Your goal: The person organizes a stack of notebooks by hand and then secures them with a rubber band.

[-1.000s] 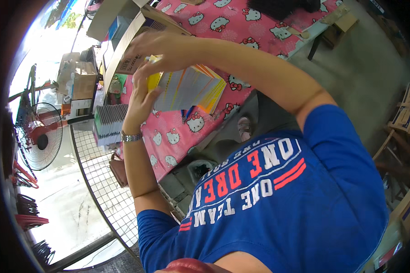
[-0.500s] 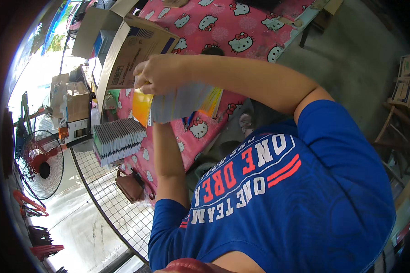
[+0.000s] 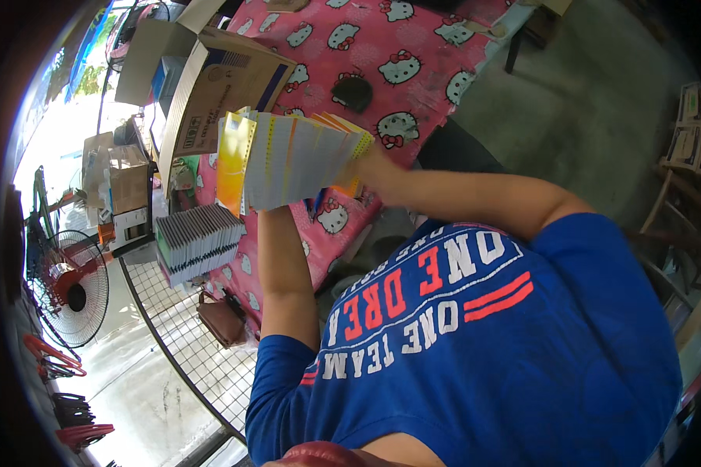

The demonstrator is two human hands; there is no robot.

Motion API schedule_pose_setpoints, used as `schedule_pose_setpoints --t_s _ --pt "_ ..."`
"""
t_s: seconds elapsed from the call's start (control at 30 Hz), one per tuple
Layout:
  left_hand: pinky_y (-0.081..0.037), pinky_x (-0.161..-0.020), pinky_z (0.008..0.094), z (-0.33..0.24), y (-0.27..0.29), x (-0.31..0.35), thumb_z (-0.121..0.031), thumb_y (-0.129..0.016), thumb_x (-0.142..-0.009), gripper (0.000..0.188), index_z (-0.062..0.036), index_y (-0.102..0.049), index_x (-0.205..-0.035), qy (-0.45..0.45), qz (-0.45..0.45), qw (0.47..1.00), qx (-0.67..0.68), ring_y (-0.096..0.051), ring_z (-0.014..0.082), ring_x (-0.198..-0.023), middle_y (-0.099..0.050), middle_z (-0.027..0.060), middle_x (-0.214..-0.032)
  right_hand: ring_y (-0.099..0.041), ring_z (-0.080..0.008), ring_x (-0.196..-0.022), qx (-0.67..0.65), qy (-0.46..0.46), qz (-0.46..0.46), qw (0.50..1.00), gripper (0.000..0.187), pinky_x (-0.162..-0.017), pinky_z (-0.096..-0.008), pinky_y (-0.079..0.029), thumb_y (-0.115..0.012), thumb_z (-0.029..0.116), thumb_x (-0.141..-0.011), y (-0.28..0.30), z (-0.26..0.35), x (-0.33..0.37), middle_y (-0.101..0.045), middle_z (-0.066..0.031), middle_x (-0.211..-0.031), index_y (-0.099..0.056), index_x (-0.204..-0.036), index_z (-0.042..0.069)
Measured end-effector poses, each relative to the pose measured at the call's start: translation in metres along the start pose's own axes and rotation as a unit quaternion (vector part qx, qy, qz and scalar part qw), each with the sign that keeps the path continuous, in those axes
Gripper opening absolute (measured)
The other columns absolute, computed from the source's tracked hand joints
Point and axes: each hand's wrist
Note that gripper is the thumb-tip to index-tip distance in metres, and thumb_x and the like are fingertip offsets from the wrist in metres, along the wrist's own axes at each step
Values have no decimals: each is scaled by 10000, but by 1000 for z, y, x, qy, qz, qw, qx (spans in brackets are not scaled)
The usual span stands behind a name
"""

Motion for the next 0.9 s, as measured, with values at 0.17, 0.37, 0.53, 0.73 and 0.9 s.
schedule_pose_setpoints --t_s 0.17,0.37,0.53,0.73,0.9 --pt "-474 -940 344 0 1 6 -190 -498 -923 370 -2 -546 -1238 2 -16 1000 -7 -553 250 -1165 -587 151 -1253 -176 -347 -1424 146 -165 -106 970 1071 -1152 -388 -225 -700 184 -747 -62 -28 -18 -89 -277 -1527 31 -1510 11" --pt "-474 -935 347 1 -1 16 -205 -495 -934 364 -4 -549 -1233 2 -28 1000 -11 -560 248 -1153 -593 148 -1247 24 -415 -1469 109 -207 -121 965 1305 -1180 -411 -153 -742 158 -618 -69 -42 -24 181 -341 -1525 241 -1455 -25" --pt "-474 -931 350 3 10 29 -218 -492 -943 360 -6 -551 -1229 2 -49 999 -9 -567 246 -1144 -598 144 -1242 -33 -399 -1460 33 -167 -87 982 1297 -1157 -380 -209 -719 139 -660 -75 -52 -6 179 -341 -1521 322 -1414 -34" --pt "-474 -926 353 1 4 31 -233 -489 -954 356 -8 -553 -1224 -5 -60 998 -1 -574 244 -1132 -604 141 -1236 -464 -296 -1221 39 -182 -128 974 1156 -1002 -366 -404 -692 45 -675 -74 -71 -20 -331 -278 -1437 127 -1484 -66" --pt "-474 -922 356 4 32 53 -245 -487 -963 354 -10 -556 -1220 -14 -113 993 25 -581 242 -1123 -610 138 -1230 -577 -224 -1026 372 200 227 878 518 -925 -347 -442 -711 81 -707 -11 -54 -4 -630 -128 -1070 -551 -1187 -26"
Point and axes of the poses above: each hand's wrist, its own x-axis away from the middle knuckle, its own y-axis out of the back of the hand, z = x × y
